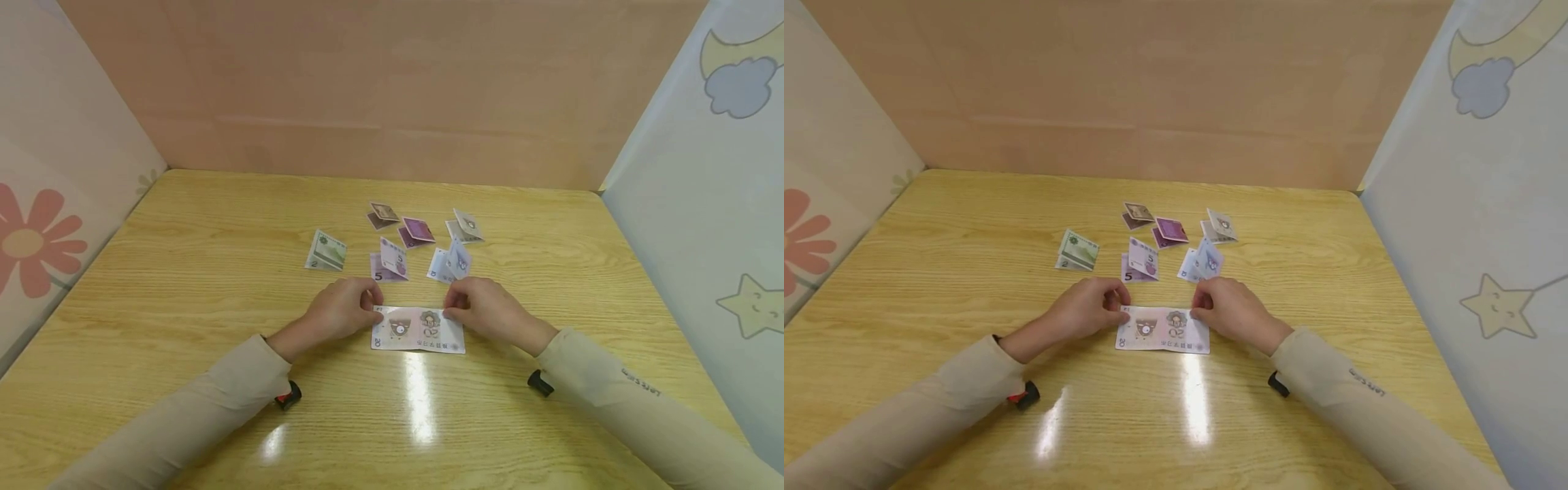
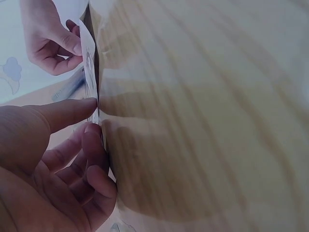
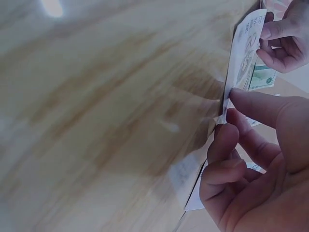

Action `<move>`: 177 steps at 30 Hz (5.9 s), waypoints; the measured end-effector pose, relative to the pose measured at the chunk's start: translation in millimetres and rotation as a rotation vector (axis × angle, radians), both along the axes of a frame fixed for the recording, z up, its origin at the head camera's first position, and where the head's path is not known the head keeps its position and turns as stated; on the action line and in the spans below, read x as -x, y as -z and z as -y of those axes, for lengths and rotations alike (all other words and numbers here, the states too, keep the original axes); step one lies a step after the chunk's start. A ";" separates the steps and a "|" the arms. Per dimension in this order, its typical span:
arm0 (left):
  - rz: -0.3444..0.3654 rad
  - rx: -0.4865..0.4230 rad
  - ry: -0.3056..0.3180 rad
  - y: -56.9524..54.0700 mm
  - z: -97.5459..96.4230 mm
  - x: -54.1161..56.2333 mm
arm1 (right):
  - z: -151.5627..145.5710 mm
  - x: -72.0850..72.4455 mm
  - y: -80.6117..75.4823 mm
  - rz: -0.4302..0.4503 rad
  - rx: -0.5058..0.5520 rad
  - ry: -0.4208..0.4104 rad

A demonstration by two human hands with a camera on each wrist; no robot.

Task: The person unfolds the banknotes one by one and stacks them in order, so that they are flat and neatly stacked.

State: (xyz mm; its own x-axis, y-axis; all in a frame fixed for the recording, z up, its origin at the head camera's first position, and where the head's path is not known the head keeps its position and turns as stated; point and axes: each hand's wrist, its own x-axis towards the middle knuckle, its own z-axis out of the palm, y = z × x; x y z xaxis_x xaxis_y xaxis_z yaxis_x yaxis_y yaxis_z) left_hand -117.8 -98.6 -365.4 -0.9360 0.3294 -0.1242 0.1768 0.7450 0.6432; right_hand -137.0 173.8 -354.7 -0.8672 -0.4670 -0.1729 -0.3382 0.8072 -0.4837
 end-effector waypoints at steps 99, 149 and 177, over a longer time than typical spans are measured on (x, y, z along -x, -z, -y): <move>-0.038 -0.014 -0.051 0.6 -109.1 57.2 | -45.5 59.0 2.1 0.190 0.295 0.362; 0.173 -0.461 -0.105 -27.1 -63.7 43.9 | -62.4 48.8 -17.9 0.307 0.604 0.437; 0.275 -0.624 -0.154 -28.3 -60.4 43.3 | -43.3 21.5 -27.6 0.251 0.622 0.270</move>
